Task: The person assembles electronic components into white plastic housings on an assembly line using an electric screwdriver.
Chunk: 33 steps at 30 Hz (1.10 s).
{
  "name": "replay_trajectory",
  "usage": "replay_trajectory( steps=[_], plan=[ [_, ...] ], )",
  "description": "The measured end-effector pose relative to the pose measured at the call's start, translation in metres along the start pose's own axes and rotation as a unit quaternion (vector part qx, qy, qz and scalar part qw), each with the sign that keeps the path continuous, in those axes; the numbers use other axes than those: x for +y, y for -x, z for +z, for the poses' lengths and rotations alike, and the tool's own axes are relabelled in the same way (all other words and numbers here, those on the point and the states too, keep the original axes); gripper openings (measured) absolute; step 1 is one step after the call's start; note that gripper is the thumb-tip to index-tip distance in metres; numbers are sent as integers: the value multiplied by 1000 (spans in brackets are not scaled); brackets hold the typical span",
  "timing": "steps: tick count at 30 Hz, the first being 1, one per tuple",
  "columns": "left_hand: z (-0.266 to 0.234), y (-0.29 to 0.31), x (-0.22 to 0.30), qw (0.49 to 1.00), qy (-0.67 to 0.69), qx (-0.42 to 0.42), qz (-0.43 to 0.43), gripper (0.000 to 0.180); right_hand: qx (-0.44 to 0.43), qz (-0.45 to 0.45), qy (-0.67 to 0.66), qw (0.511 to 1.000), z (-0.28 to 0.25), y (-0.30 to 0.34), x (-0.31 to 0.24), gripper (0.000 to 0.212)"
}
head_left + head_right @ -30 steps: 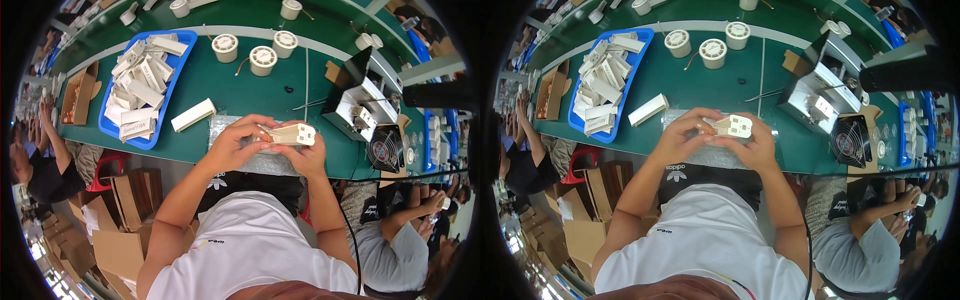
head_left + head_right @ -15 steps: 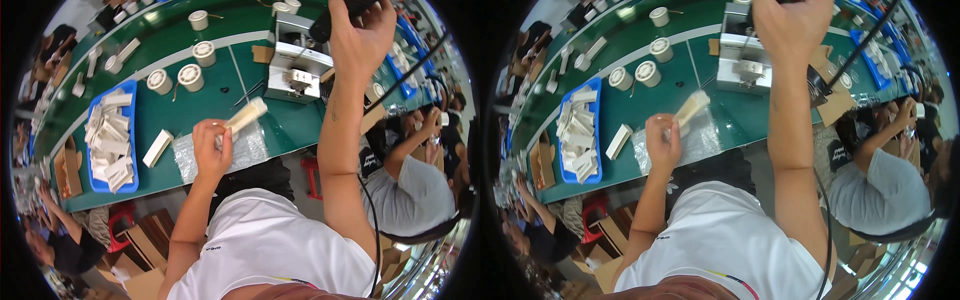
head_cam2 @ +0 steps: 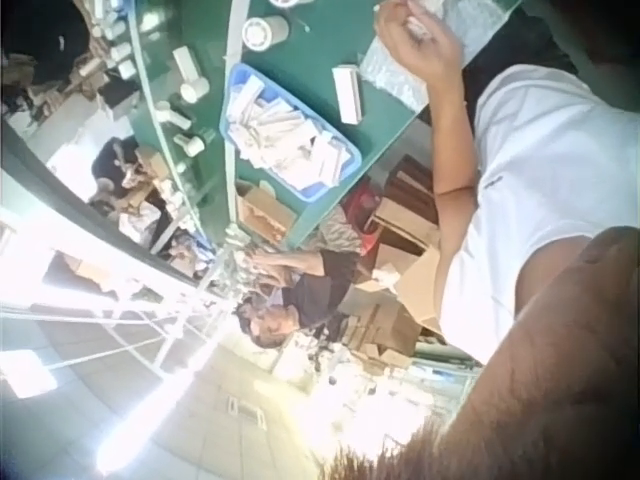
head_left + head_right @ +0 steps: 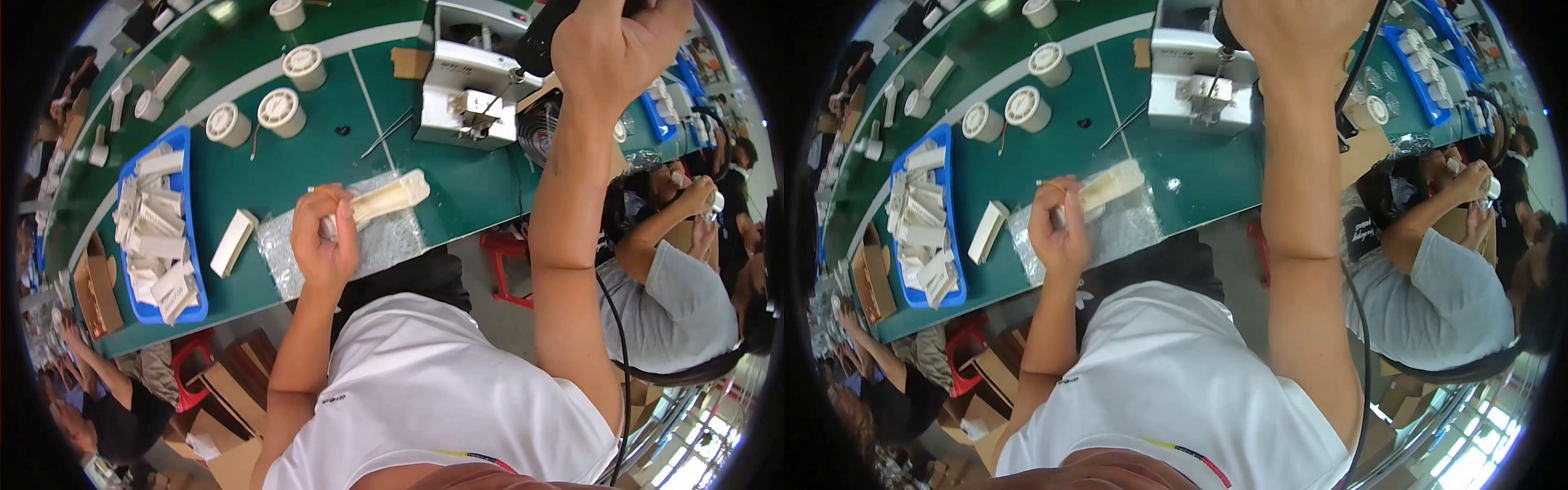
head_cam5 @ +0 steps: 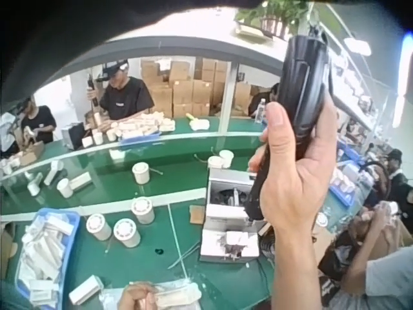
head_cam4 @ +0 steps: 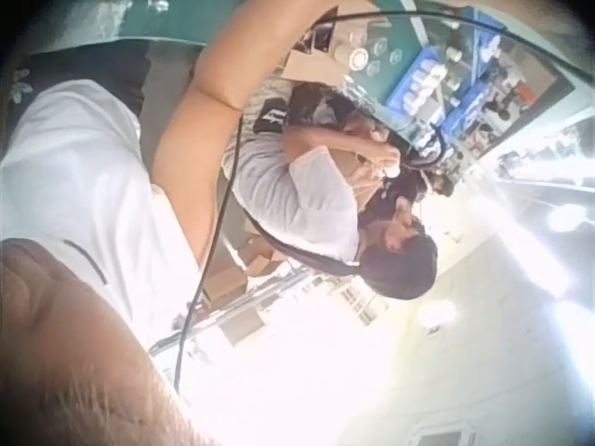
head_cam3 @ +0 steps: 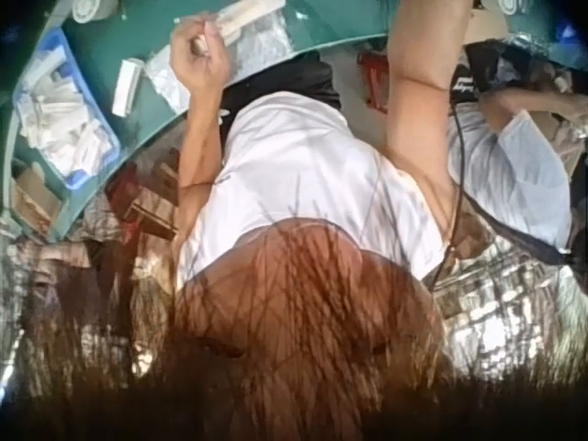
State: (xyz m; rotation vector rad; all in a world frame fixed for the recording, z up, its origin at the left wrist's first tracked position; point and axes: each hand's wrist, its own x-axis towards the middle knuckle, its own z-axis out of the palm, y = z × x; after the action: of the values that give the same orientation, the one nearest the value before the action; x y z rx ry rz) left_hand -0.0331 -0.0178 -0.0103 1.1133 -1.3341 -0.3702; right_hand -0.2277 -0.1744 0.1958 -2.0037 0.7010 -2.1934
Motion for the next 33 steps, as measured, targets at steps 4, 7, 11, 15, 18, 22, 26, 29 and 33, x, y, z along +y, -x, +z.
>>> replay_trajectory(
  steps=[4, 7, 11, 15, 18, 22, 26, 29, 33],
  plan=[
    [1, -1, -3, 999, 4, 25, -44, 8, 44, 55, 74, 995, -7, 3, 7, 38],
    [5, -8, 2, 998, -7, -3, -57, 9, 44, 183, 39, 981, -8, 14, -12, 42],
    [1, -4, -6, 998, -63, -8, -27, 9, -50, 341, -423, 838, -12, 30, -43, 71],
    [-4, 3, 2, 997, -50, 24, -62, 5, -38, 332, -289, 897, 18, 51, -62, 82],
    [-2, 2, 2, 997, -39, 20, -67, 5, -24, 306, -198, 931, 40, 56, -61, 92],
    [3, 2, 1, 998, -36, 15, -56, 6, 15, 267, -134, 954, 49, 54, -56, 97],
    [8, 2, -1, 998, -40, 25, -52, 5, 9, 248, -294, 923, 48, 53, -50, 94],
    [6, 3, -2, 998, -4, 26, -59, 5, -5, 214, -436, 874, 50, 54, -54, 90],
    [-6, 13, -26, 998, -18, 45, -46, 3, -99, 175, -583, 787, 55, 70, -38, 86]
  ],
)
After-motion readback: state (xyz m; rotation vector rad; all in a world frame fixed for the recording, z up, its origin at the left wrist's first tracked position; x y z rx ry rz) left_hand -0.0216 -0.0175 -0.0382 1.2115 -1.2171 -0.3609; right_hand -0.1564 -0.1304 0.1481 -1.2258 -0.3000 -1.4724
